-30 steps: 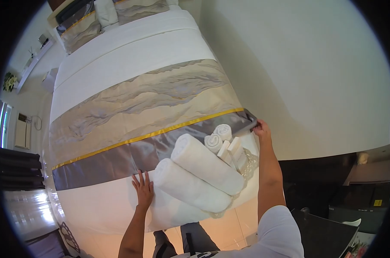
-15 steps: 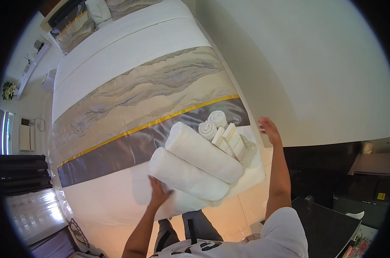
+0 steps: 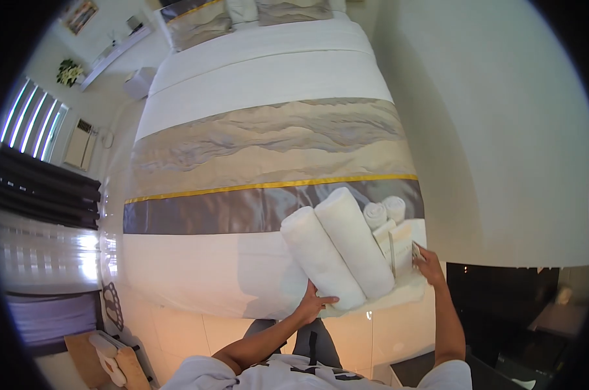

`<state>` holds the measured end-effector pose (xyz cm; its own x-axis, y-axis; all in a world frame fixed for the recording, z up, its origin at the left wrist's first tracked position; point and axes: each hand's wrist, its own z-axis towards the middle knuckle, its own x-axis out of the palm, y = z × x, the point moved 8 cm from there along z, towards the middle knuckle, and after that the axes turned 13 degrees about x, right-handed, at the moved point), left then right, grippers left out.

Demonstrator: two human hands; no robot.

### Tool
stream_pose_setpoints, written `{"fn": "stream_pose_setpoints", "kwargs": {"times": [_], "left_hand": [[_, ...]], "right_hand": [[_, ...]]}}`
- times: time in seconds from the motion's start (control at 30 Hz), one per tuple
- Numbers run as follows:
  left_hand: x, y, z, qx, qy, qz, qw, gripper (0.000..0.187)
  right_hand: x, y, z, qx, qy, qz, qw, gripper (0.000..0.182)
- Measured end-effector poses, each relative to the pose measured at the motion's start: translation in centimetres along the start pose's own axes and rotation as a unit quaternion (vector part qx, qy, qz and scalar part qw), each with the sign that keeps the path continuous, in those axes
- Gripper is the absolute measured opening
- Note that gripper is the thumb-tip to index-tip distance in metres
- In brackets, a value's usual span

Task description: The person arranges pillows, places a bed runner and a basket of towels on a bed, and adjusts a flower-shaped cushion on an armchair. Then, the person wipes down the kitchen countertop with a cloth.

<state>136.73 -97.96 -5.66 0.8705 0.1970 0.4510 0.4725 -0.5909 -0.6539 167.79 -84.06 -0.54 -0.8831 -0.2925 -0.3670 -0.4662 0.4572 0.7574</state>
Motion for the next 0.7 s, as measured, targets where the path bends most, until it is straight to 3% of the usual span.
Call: {"fn": "stream_pose_setpoints", "kwargs": {"times": [0.17,0.27,0.4,0.47,0.63,0.7], "left_hand": [[-4.3,-7.4,-1.7,0.148,0.049,-0.035,0.987,0.105],[-9.9,-13.8,-1.4,0.185,-0.009,-0.026,0.982,0.106],[-18.9,-24.6,2.8,0.247,-0.064,0.11,0.961,0.095],[-23.0,-29.5,6.5,0.27,-0.084,0.111,0.953,0.093],[-28.1,-40.3,15.5,0.324,-0.073,0.083,0.94,0.094],[-29.9,-42.6,18.3,0.297,-0.1,0.169,0.935,0.092]], "right_hand": [[5.7,4.0,-3.6,0.02,-0.018,0.114,0.993,0.054],[10.9,8.4,-2.1,-0.005,-0.038,0.152,0.988,0.055],[18.7,16.2,4.8,0.041,-0.012,0.18,0.983,0.056],[22.1,19.0,10.7,-0.088,-0.029,0.214,0.973,0.056],[29.1,25.3,21.5,-0.066,0.011,0.284,0.957,0.064],[30.5,26.7,24.8,-0.066,-0.011,0.253,0.965,0.064]]}}
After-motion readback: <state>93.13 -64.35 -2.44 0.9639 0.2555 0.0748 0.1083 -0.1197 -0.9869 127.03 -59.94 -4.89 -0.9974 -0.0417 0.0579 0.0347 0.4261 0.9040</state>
